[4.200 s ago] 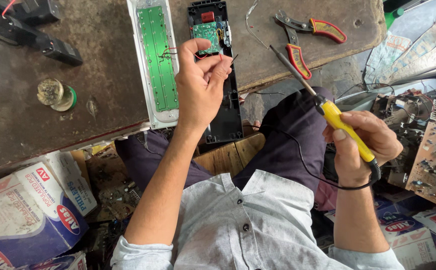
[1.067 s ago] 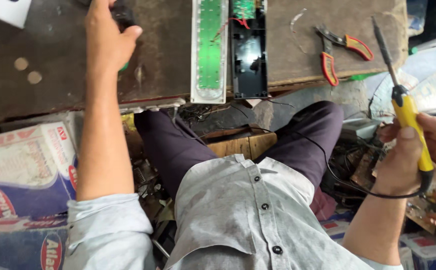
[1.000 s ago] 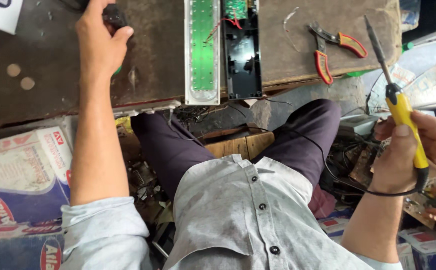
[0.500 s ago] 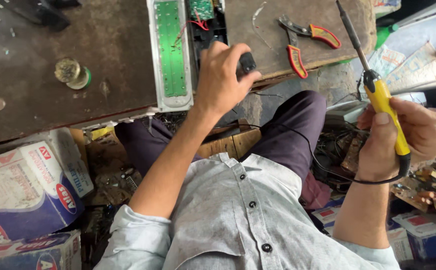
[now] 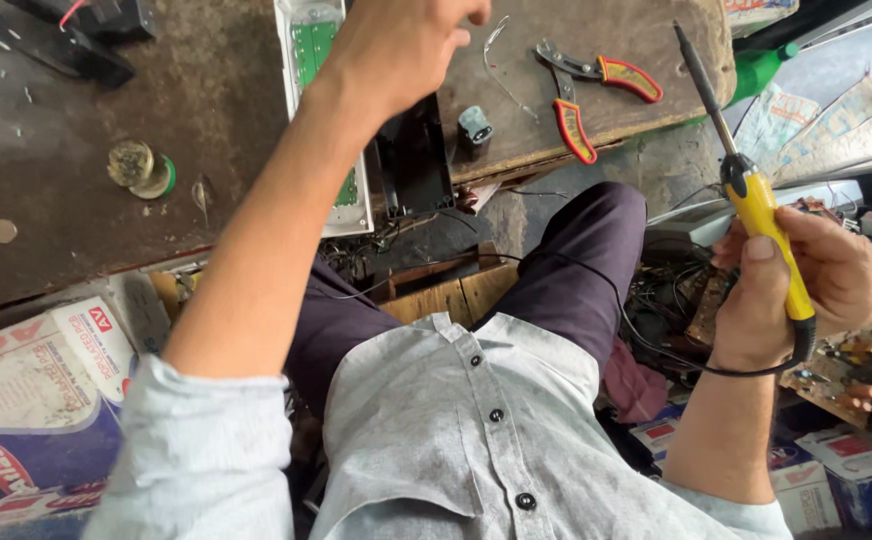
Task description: The person solders wires to a small black electronic component and then to a circuit board inside a plastic housing. They use a soldering iron and wire cutters to attach and trim wires, then place the component into the housing.
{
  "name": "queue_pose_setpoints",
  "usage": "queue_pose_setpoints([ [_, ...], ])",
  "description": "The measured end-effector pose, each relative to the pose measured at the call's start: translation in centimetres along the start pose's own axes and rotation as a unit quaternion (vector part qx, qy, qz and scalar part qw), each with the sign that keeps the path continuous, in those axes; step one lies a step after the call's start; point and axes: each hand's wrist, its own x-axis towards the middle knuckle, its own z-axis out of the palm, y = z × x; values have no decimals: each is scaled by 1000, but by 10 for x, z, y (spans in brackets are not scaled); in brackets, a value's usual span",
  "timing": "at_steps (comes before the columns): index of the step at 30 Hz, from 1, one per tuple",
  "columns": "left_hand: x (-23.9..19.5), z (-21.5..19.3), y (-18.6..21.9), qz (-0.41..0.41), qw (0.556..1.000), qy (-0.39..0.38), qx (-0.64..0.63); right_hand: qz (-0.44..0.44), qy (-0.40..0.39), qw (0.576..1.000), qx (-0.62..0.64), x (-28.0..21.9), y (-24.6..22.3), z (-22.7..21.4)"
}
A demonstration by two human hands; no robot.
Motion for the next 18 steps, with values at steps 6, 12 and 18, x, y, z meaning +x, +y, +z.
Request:
queue_pose_setpoints([
  [6,64,34,-8,163,968,-181,67,8,13,1000,8,-11,-8,-3],
  [12,73,47,-21,138,942,-285,107,32,28,999,10,-22,-10,-10],
  [18,67,37,-25,14,975,-221,22,25,17,999,-11,-16,-8,-10],
])
